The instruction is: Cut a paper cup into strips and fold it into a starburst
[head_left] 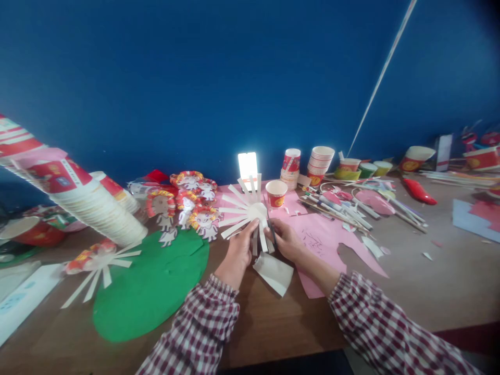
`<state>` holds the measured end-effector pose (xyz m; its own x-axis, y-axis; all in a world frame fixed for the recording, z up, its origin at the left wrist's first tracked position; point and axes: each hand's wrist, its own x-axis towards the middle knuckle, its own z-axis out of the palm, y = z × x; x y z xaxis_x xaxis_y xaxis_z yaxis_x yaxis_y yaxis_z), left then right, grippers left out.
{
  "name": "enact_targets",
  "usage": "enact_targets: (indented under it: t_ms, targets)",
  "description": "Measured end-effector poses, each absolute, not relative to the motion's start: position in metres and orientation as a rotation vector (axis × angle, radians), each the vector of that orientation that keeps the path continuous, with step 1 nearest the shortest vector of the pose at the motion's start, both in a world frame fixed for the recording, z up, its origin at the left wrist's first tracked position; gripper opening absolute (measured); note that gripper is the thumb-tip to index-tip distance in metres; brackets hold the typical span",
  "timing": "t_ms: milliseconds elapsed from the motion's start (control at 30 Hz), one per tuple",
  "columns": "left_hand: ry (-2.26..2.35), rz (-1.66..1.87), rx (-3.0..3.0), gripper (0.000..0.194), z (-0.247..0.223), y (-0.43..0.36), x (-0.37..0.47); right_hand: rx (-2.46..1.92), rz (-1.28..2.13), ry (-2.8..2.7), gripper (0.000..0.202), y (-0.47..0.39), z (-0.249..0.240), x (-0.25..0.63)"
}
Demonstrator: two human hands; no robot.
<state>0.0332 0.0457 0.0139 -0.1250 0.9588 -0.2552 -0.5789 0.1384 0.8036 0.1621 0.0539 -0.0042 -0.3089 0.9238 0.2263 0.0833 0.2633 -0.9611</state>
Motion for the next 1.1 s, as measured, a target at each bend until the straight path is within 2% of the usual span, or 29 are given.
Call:
enact_targets:
  t_ms: [1100]
  targets:
    - [0.963, 1.385, 0.427, 0.033, 0.0101, 0.0466, 0.0338, -1.017, 1.205, -1.573, 0.026, 0.0540, -0.0033, 0.1606]
